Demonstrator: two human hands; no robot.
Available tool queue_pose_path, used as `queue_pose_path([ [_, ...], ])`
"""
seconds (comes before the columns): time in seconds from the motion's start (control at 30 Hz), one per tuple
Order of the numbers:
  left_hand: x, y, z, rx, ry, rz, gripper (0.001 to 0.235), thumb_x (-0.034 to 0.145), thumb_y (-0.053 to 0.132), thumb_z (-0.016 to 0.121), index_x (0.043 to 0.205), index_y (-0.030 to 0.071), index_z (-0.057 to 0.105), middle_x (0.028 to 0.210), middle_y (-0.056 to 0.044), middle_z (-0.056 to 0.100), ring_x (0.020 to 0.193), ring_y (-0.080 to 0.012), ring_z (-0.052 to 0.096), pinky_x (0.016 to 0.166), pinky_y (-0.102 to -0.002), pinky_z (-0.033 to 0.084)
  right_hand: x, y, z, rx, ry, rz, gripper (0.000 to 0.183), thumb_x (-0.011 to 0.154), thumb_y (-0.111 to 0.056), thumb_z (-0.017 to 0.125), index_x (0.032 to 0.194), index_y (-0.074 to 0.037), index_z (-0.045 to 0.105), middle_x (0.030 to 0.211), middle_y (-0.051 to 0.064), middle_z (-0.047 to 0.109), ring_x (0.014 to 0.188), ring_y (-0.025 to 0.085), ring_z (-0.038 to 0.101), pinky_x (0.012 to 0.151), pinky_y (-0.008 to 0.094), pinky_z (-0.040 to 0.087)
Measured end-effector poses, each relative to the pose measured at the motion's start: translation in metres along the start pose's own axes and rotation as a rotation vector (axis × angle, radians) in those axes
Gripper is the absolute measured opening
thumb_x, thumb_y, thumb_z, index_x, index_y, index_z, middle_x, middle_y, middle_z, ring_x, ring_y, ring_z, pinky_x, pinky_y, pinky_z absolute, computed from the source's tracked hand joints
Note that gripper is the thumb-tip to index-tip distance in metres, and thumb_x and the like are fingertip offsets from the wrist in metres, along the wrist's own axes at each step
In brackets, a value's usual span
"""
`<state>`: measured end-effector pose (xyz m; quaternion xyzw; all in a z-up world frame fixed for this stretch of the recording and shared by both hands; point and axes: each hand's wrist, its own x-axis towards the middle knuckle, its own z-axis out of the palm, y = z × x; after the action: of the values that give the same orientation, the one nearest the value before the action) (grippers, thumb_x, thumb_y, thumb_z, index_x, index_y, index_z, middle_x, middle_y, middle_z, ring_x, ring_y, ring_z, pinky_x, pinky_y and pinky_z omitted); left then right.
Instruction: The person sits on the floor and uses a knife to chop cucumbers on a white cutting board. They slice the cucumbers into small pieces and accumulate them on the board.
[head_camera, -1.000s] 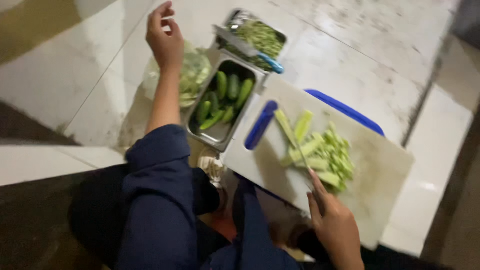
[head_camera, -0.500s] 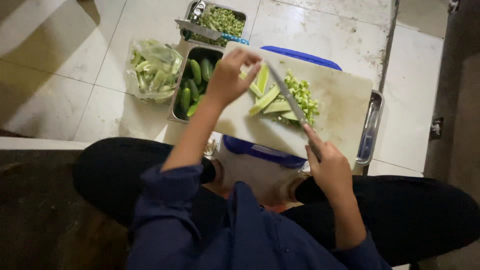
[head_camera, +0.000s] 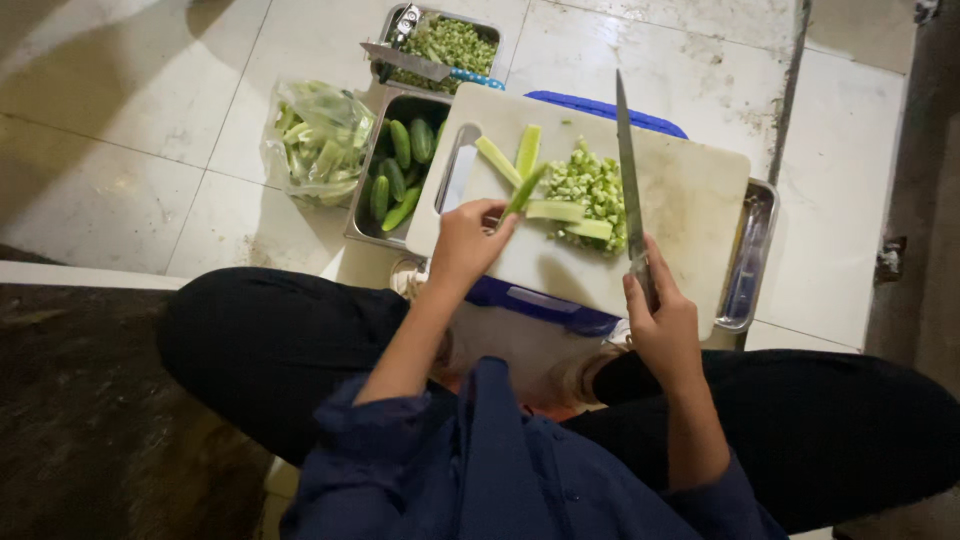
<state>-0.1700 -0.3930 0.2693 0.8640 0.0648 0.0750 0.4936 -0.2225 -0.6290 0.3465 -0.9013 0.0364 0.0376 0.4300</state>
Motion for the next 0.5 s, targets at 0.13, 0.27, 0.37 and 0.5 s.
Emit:
queue_pose_path([
  [0.13, -0.021, -0.020, -0.003, -0.168, 0.015, -0.473, 0.035, 0.074, 0.037, 0.077, 0.100, 0.015, 0.070, 0.085, -0.005, 0.071, 0.073, -0.0173, 0.070, 0.061, -0.027, 0.059, 0.001, 0.008, 0.013, 0.015, -0.113, 0.074, 0.047, 0.097, -0.023, 0.048, 0.143, -0.017, 0.044, 0.083, 0.029, 0.065, 0.085, 0.043, 0.064, 0.073, 0.052, 0.047],
  [0.27, -0.041, -0.001, -0.010, -0.277, 0.045, -0.575, 0.033, 0.082, 0.032, 0.070, 0.103, 0.007, 0.063, 0.071, -0.009, 0.068, 0.056, -0.0173, 0.068, 0.052, -0.026, 0.058, -0.007, 0.003, 0.031, -0.099, -0.298, 0.088, 0.037, 0.097, -0.036, 0.042, 0.130, -0.020, 0.044, 0.080, 0.029, 0.064, 0.088, 0.048, 0.060, 0.077, 0.055, 0.045],
  [0.37, -0.046, 0.012, -0.017, -0.010, -0.082, -0.502, 0.030, 0.084, 0.040, 0.064, 0.097, 0.013, 0.064, 0.065, -0.001, 0.069, 0.053, -0.0121, 0.067, 0.051, -0.024, 0.055, -0.011, -0.018, 0.034, -0.162, -0.404, 0.064, 0.034, 0.096, -0.035, 0.041, 0.127, -0.020, 0.041, 0.080, 0.034, 0.062, 0.089, 0.052, 0.058, 0.079, 0.058, 0.044],
  [0.5, -0.044, 0.025, -0.028, 0.196, -0.140, -0.220, 0.016, 0.079, 0.024, 0.070, 0.090, 0.011, 0.069, 0.076, -0.009, 0.071, 0.074, -0.0285, 0.070, 0.065, -0.038, 0.056, -0.015, -0.021, 0.041, -0.197, -0.492, 0.073, 0.033, 0.098, -0.031, 0.036, 0.128, -0.018, 0.038, 0.080, 0.030, 0.065, 0.085, 0.047, 0.064, 0.076, 0.056, 0.048],
])
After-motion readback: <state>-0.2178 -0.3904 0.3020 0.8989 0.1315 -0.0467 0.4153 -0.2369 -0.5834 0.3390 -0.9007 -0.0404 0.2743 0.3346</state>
